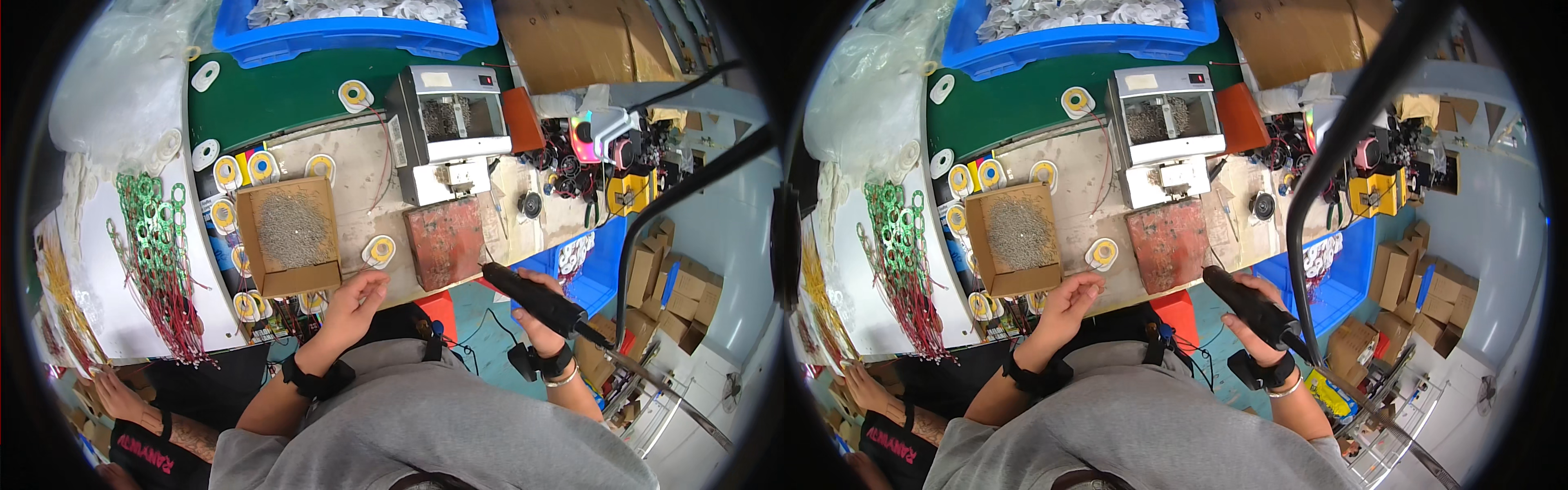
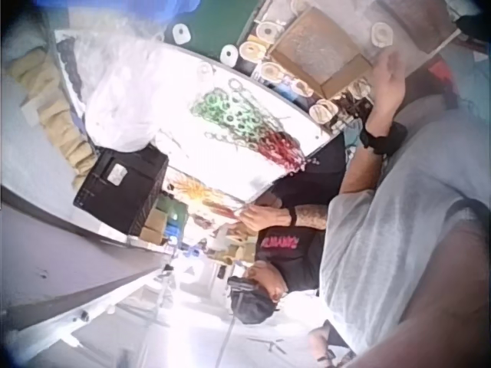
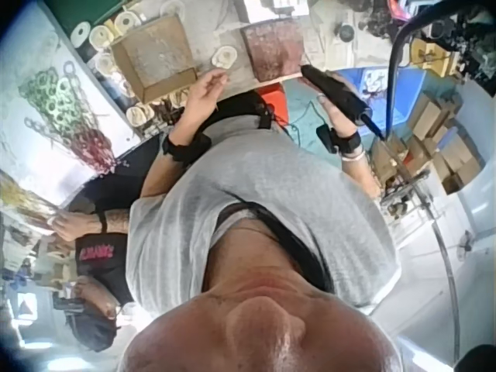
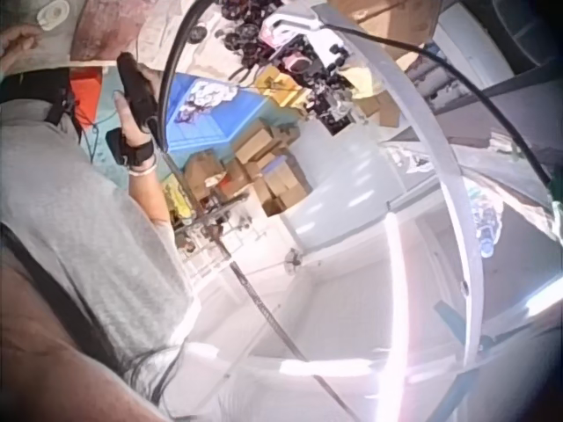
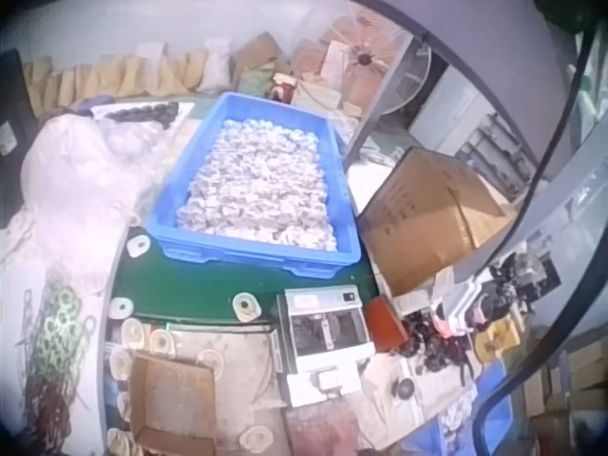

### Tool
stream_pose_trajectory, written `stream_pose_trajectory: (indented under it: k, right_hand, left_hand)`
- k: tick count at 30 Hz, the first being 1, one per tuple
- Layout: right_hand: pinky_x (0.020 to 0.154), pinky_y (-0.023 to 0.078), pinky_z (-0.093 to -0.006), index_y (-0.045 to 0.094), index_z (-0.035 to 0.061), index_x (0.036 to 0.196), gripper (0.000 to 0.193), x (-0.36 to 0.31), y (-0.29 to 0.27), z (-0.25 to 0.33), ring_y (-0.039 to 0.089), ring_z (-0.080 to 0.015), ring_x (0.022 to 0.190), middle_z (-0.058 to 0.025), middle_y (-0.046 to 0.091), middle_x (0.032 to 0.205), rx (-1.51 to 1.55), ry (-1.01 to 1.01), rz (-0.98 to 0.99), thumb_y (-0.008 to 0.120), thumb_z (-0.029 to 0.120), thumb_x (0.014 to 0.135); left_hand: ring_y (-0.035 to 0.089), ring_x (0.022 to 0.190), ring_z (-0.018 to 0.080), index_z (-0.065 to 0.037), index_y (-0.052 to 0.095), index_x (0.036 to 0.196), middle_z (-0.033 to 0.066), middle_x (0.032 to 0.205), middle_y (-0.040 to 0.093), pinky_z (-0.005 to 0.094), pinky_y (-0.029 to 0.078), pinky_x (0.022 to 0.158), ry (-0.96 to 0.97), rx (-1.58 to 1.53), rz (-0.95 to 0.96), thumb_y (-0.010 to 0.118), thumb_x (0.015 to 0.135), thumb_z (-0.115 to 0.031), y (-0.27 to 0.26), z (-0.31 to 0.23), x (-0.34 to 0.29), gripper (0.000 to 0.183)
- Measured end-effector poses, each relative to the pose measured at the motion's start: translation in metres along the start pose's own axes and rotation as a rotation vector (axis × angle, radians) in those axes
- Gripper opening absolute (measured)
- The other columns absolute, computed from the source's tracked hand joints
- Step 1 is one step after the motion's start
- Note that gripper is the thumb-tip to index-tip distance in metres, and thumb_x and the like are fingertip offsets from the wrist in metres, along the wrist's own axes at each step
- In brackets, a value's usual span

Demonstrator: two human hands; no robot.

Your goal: Manually assemble and test electronics components using specialized tools at a factory workbench.

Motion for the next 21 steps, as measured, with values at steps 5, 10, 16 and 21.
stream_pose_trajectory:
  k: [5, 10, 16, 21]
  right_hand:
    - [0.093, 0.039, -0.0341, 0.047, 0.0018, 0.113, 0.053, -0.01, -0.003, -0.007, 0.049, -0.0224, 0.107, -0.0123, 0.051, 0.114, -0.053, -0.014, -0.018, 0.071, 0.002, 0.066]
    - [0.093, 0.039, -0.0337, 0.046, 0.0024, 0.114, 0.052, -0.018, 0.005, -0.004, 0.049, -0.0217, 0.108, -0.0124, 0.05, 0.115, 0.061, 0.004, 0.007, 0.068, -0.001, 0.067]
    - [0.091, 0.04, -0.0309, 0.045, 0.0027, 0.115, 0.052, -0.024, 0.01, -0.006, 0.05, -0.0198, 0.106, -0.0119, 0.049, 0.117, 0.117, 0.011, -0.01, 0.068, -0.002, 0.069]
    - [0.087, 0.041, -0.0283, 0.047, 0.0033, 0.114, 0.051, -0.018, 0.013, -0.007, 0.051, -0.0178, 0.103, -0.0099, 0.051, 0.115, 0.09, -0.003, -0.008, 0.069, -0.001, 0.068]
  left_hand:
    - [0.053, 0.087, 0.0089, -0.001, 0.054, 0.103, 0.0024, 0.091, 0.058, 0.0223, 0.041, 0.079, -0.031, 0.048, 0.034, 0.051, 0.089, -0.012, 0.005, 0.008, -0.01, 0.018]
    - [0.053, 0.086, 0.0089, -0.001, 0.054, 0.102, 0.0025, 0.09, 0.058, 0.0223, 0.042, 0.078, -0.016, 0.088, 0.057, 0.05, 0.089, -0.012, 0.004, 0.011, -0.019, 0.018]
    - [0.053, 0.084, 0.0084, -0.001, 0.055, 0.102, 0.0023, 0.089, 0.058, 0.0218, 0.042, 0.076, -0.047, 0.108, 0.039, 0.05, 0.089, -0.011, -0.002, 0.013, -0.025, 0.017]
    - [0.053, 0.084, 0.0085, -0.001, 0.055, 0.101, 0.0022, 0.089, 0.058, 0.0217, 0.042, 0.076, -0.06, 0.134, 0.027, 0.051, 0.089, -0.012, -0.003, 0.015, -0.025, 0.017]
Point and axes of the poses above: each hand's wrist, its own x-axis towards the middle knuckle, its own y-axis out of the palm, z = x × y, the point moved 6 cm from there along x, towards the middle knuckle
